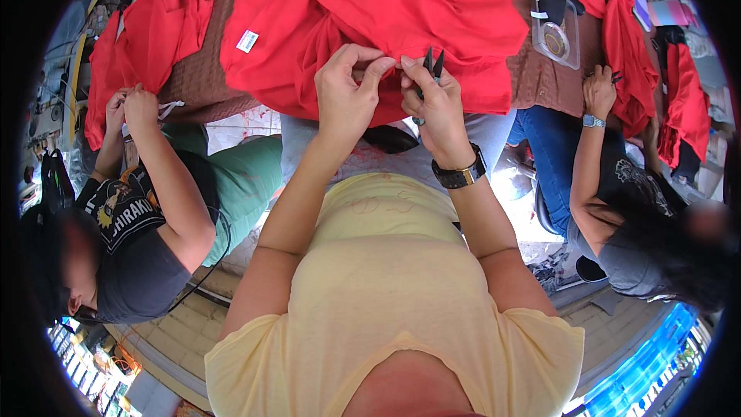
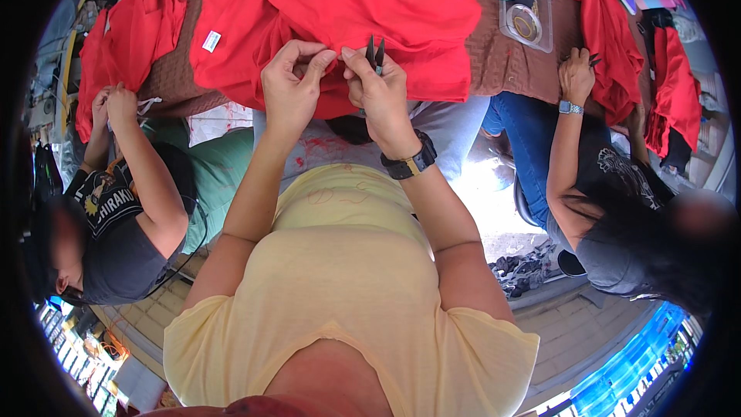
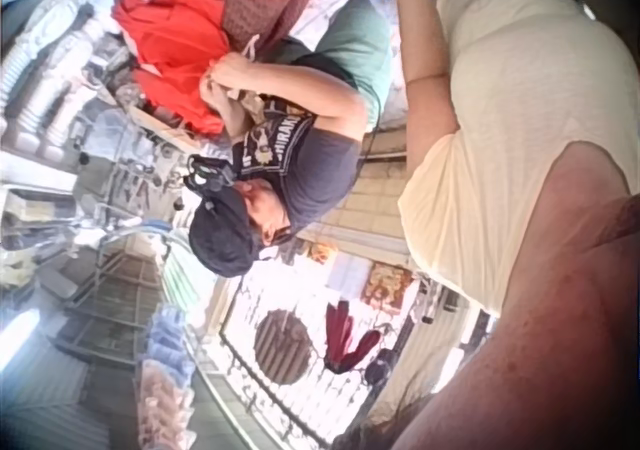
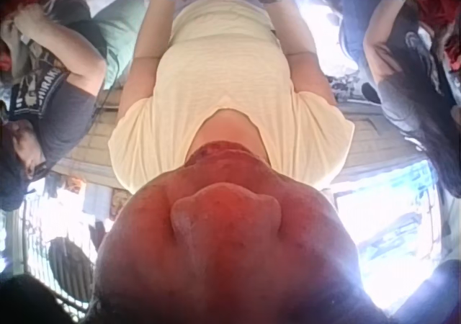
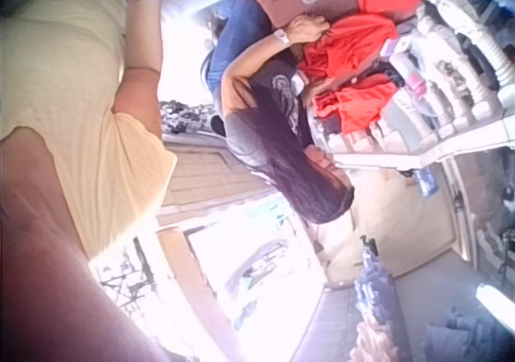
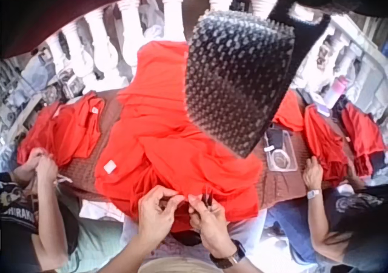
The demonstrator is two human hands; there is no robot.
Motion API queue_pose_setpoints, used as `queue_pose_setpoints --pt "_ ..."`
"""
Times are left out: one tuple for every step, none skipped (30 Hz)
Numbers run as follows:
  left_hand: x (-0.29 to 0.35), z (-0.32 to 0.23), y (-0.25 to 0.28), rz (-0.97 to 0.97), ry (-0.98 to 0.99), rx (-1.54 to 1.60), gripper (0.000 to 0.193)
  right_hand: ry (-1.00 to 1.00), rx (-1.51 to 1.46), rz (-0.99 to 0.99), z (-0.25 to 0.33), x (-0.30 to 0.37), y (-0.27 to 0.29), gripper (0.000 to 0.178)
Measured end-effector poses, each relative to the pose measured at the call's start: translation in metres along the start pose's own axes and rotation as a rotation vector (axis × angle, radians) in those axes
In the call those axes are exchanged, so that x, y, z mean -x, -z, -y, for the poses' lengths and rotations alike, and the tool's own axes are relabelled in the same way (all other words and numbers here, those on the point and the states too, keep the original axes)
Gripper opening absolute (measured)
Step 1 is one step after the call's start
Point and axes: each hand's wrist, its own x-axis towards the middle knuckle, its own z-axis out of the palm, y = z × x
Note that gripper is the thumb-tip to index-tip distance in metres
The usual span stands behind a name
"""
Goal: The person trims excess threads from several red shirts using small shears, picking up and setting down one shirt at a time on a work table.
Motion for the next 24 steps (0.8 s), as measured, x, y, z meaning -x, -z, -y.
queue_pose_setpoints --pt "0.001 0.004 -0.002 -0.012 0.009 -0.014 0.014 0.005 0.01 0.001 -0.001 0.001 0.001 0.017" --pt "0.002 0.009 0.0 0.004 0.023 -0.084 0.012 0.008 0.02 0.004 -0.003 0.001 0.001 0.017" --pt "0.003 0.008 0.0 0.019 0.051 0.0 0.012 0.012 0.028 0.003 -0.004 0.001 0.003 0.017" --pt "0.005 0.007 -0.001 0.033 0.081 0.083 0.013 0.018 0.039 0.012 -0.006 0.002 0.006 0.016" --pt "0.006 0.006 -0.001 0.046 0.11 0.166 0.014 0.023 0.051 0.022 -0.009 0.002 0.01 0.016" --pt "0.007 0.009 0.0 0.054 0.141 0.309 0.015 0.027 0.062 0.038 -0.011 0.002 0.01 0.016" --pt "0.008 0.014 0.0 0.061 0.171 0.452 0.016 0.044 0.061 0.034 -0.012 0.003 0.008 0.016" --pt "0.009 0.017 0.001 0.068 0.2 0.596 0.016 0.062 0.059 0.029 -0.014 0.004 0.005 0.016" --pt "0.009 0.015 0.002 0.067 0.246 0.621 0.016 0.084 0.058 0.02 -0.014 0.004 0.004 0.016" --pt "0.01 0.01 0.002 0.066 0.292 0.646 0.015 0.088 0.065 0.017 -0.014 0.004 0.004 0.015" --pt "0.01 0.008 0.001 0.065 0.338 0.67 0.015 0.092 0.072 0.013 -0.014 0.003 0.004 0.015" --pt "0.01 0.009 0.0 0.06 0.306 0.604 0.014 0.096 0.079 0.012 -0.014 0.004 0.004 0.014" --pt "0.011 0.011 -0.002 0.055 0.273 0.537 0.014 0.103 0.091 0.013 -0.015 0.004 0.003 0.013" --pt "0.011 0.014 -0.004 0.05 0.241 0.471 0.013 0.111 0.102 0.014 -0.016 0.005 0.002 0.013" --pt "0.011 0.016 -0.005 0.04 0.221 0.487 0.013 0.119 0.114 0.014 -0.016 0.006 0.001 0.012" --pt "0.011 0.018 -0.006 0.029 0.2 0.503 0.013 0.11 0.139 0.013 -0.014 0.007 0.002 0.013" --pt "0.011 0.019 -0.007 0.018 0.179 0.518 0.013 0.1 0.164 0.012 -0.012 0.008 0.001 0.014" --pt "0.012 0.018 -0.008 0.022 0.16 0.562 0.013 0.088 0.188 0.012 -0.01 0.009 0.001 0.015" --pt "0.013 0.017 -0.009 0.025 0.141 0.605 0.013 0.133 0.297 0.016 -0.008 0.009 0.001 0.019" --pt "0.015 0.016 -0.01 0.028 0.121 0.647 0.012 0.179 0.406 0.021 -0.006 0.01 0.002 0.023" --pt "0.016 0.015 -0.009 0.035 0.128 0.61 0.012 0.224 0.515 0.024 -0.002 0.01 0.001 0.028" --pt "0.018 0.015 -0.007 0.042 0.134 0.573 0.012 0.15 0.544 0.064 0.004 0.014 0.001 0.033" --pt "0.02 0.016 -0.005 0.048 0.141 0.535 0.012 0.075 0.572 0.106 0.013 0.02 0.001 0.037" --pt "0.02 0.016 -0.004 0.045 0.131 0.538 0.012 0.002 0.599 0.146 0.018 0.023 0.0 0.042"
